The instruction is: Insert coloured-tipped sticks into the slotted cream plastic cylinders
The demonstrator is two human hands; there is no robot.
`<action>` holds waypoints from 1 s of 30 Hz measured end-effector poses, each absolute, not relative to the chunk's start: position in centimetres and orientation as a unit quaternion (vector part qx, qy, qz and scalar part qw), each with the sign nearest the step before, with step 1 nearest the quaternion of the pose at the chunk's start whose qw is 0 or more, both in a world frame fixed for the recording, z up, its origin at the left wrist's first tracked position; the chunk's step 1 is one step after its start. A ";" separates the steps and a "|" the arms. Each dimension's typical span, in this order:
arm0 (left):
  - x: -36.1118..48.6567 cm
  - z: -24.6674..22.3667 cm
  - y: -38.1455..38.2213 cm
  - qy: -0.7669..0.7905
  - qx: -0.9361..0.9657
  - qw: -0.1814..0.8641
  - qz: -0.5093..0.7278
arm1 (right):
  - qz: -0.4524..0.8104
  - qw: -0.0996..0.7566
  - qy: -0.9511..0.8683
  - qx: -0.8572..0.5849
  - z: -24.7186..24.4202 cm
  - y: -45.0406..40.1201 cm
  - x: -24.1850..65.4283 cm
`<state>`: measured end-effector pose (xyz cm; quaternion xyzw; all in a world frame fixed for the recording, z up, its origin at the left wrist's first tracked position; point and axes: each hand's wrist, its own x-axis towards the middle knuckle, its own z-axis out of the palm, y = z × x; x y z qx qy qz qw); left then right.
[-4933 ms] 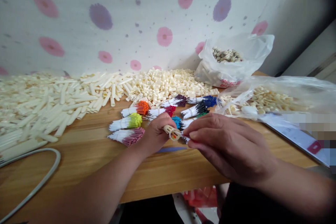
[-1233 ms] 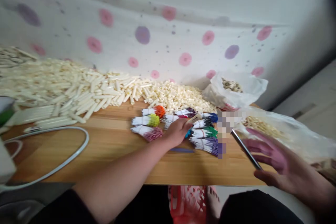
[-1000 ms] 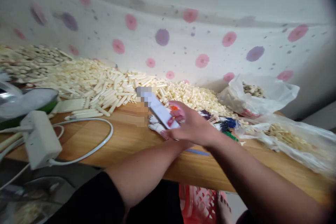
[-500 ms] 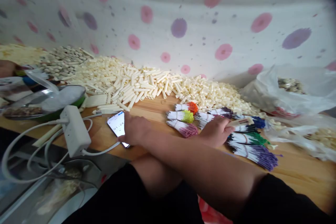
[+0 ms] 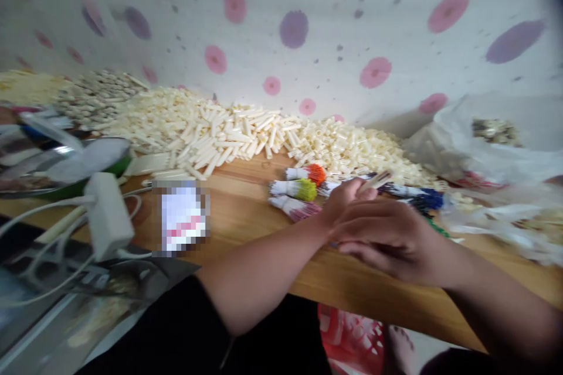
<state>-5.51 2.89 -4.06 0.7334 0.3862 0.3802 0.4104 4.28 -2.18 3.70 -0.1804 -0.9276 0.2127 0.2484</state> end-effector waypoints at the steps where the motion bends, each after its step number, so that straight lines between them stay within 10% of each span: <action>1: -5.4 -3.9 2.8 0.381 0.730 0.411 0.391 | 0.171 0.305 -0.912 -0.216 4.0 -2.3 7.1; 7: -4.7 -4.6 2.3 0.227 0.731 0.498 0.408 | 0.056 0.449 -0.804 -0.387 2.7 -2.0 14.7; 30: -4.6 -4.3 2.4 0.230 0.750 0.467 0.408 | 0.146 0.546 -0.728 -0.388 1.8 -4.4 14.7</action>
